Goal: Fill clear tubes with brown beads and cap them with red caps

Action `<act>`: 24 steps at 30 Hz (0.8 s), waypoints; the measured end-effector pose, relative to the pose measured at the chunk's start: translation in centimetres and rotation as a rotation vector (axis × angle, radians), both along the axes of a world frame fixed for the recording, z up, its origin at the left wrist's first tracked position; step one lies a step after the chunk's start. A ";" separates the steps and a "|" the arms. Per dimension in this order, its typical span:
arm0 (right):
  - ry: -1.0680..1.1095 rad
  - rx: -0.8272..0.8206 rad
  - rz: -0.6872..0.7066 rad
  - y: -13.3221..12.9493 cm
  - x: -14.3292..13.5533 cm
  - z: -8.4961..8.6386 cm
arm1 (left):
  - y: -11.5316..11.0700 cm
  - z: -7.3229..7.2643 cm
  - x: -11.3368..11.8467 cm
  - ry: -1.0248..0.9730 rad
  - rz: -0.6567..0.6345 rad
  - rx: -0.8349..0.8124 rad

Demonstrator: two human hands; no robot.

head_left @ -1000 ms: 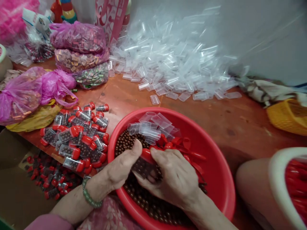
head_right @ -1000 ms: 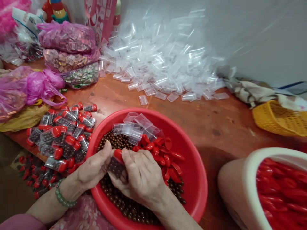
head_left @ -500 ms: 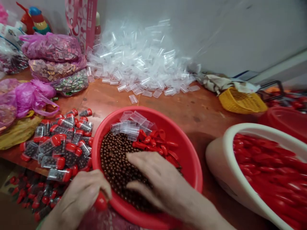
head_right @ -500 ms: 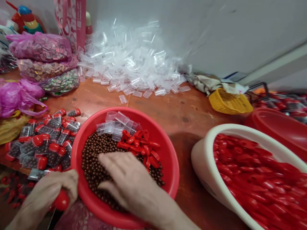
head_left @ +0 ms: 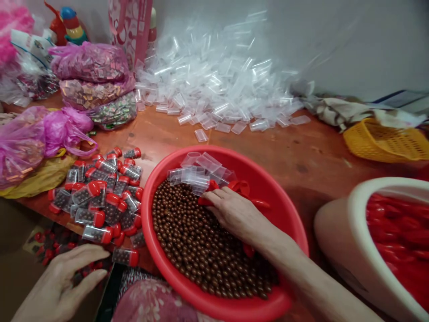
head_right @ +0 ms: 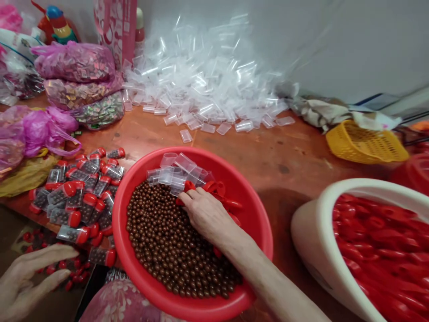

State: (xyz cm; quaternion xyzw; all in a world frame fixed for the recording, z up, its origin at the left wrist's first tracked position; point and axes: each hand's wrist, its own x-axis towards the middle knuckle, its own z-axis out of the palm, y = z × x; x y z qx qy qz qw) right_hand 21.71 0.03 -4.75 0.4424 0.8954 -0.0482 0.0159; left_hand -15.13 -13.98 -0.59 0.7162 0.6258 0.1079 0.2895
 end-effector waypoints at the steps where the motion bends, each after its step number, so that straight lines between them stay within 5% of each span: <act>1: -0.011 0.006 0.002 0.1 0.0 0.0 | 1.3 0.7 1.8 -0.094 -0.056 0.038; 5: -0.045 0.030 -0.003 0.3 0.0 0.6 | 7.2 1.8 8.9 -0.334 -0.233 0.171; 11: -0.028 0.072 -0.081 1.3 -1.8 1.4 | 14.8 -0.1 15.3 0.149 -0.356 0.367; 19: 0.097 0.001 -0.141 1.7 -1.6 1.6 | 19.2 -1.1 17.8 0.430 -0.627 0.471; 24: 0.293 -0.103 -0.173 1.4 -1.2 2.5 | 18.8 -1.1 17.2 0.412 -0.603 0.476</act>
